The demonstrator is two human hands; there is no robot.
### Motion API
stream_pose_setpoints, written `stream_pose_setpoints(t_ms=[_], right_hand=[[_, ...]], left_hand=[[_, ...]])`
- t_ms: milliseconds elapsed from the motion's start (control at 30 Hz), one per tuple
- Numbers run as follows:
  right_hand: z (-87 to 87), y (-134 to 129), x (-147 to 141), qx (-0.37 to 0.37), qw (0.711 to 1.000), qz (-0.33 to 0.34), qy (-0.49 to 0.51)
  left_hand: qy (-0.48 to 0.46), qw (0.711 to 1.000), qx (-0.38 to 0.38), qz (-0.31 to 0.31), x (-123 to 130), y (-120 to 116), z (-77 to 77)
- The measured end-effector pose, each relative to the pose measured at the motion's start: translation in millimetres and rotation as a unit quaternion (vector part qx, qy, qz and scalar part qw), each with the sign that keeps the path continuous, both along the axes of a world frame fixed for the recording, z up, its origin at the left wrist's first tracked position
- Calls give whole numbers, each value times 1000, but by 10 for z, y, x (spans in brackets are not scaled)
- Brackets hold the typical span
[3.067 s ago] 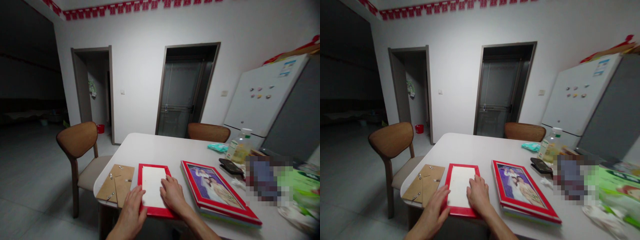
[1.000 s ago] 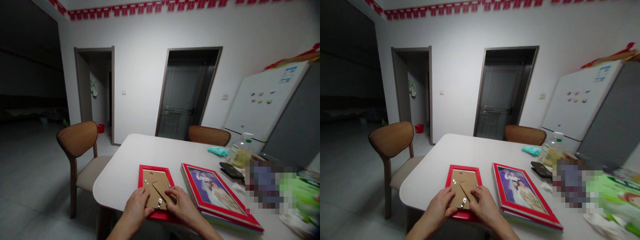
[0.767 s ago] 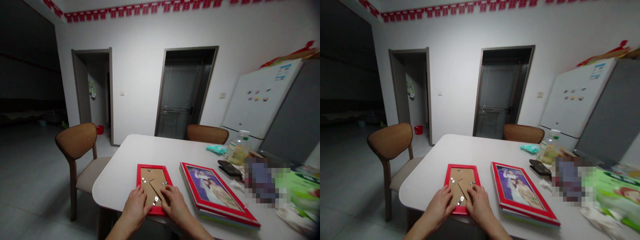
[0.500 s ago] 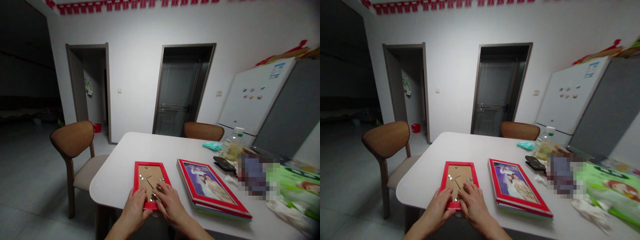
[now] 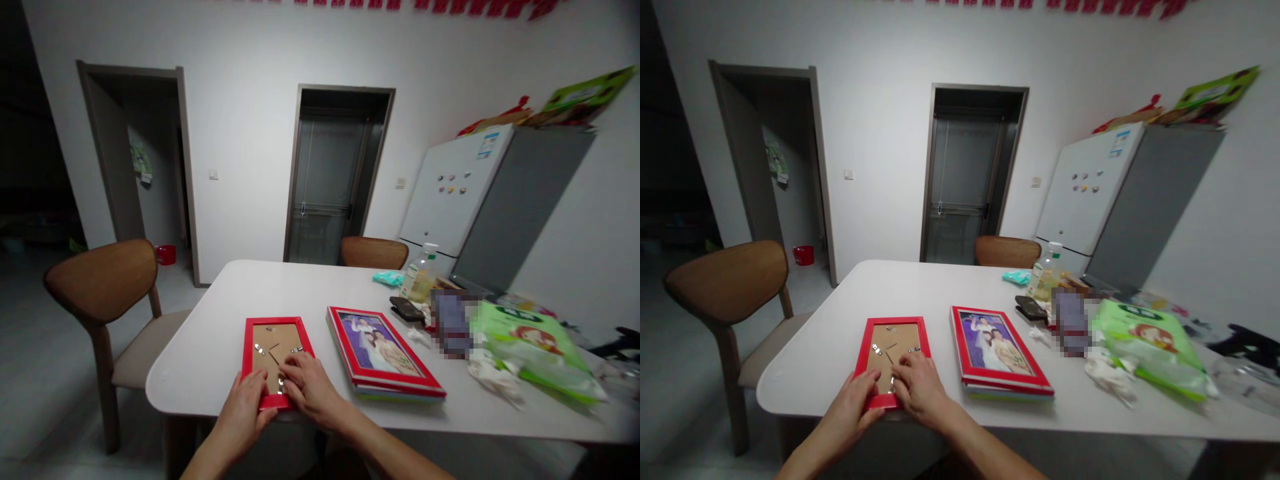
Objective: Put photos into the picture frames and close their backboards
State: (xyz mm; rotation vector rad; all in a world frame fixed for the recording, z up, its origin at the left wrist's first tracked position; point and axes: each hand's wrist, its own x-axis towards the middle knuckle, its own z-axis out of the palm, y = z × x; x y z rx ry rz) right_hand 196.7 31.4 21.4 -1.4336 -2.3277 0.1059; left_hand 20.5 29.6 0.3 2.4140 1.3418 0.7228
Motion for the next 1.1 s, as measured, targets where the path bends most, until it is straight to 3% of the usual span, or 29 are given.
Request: stream_pose_setpoints(t_ms=[100, 167, 333, 567, 767, 1100], right_hand=[[-6, 175, 59, 1, 995, -99, -27], [-19, 277, 87, -13, 991, -126, -49], [-51, 401, 109, -17, 993, -104, -53], [-66, 373, 140, -25, 996, -77, -44], [-160, 396, 217, 1, 993, -115, 25], [-151, 489, 200, -7, 988, -151, 21]], left_hand=[[-2, 1000, 1, 0, -23, -3, -15], [2, 1000, 3, 5, -34, -1, -35], [5, 1000, 4, 3, -30, -18, -28], [2, 1000, -18, 15, -8, -79, 58], [0, 999, -33, 13, -14, -62, 26], [23, 999, -40, 15, -19, -127, 65]])
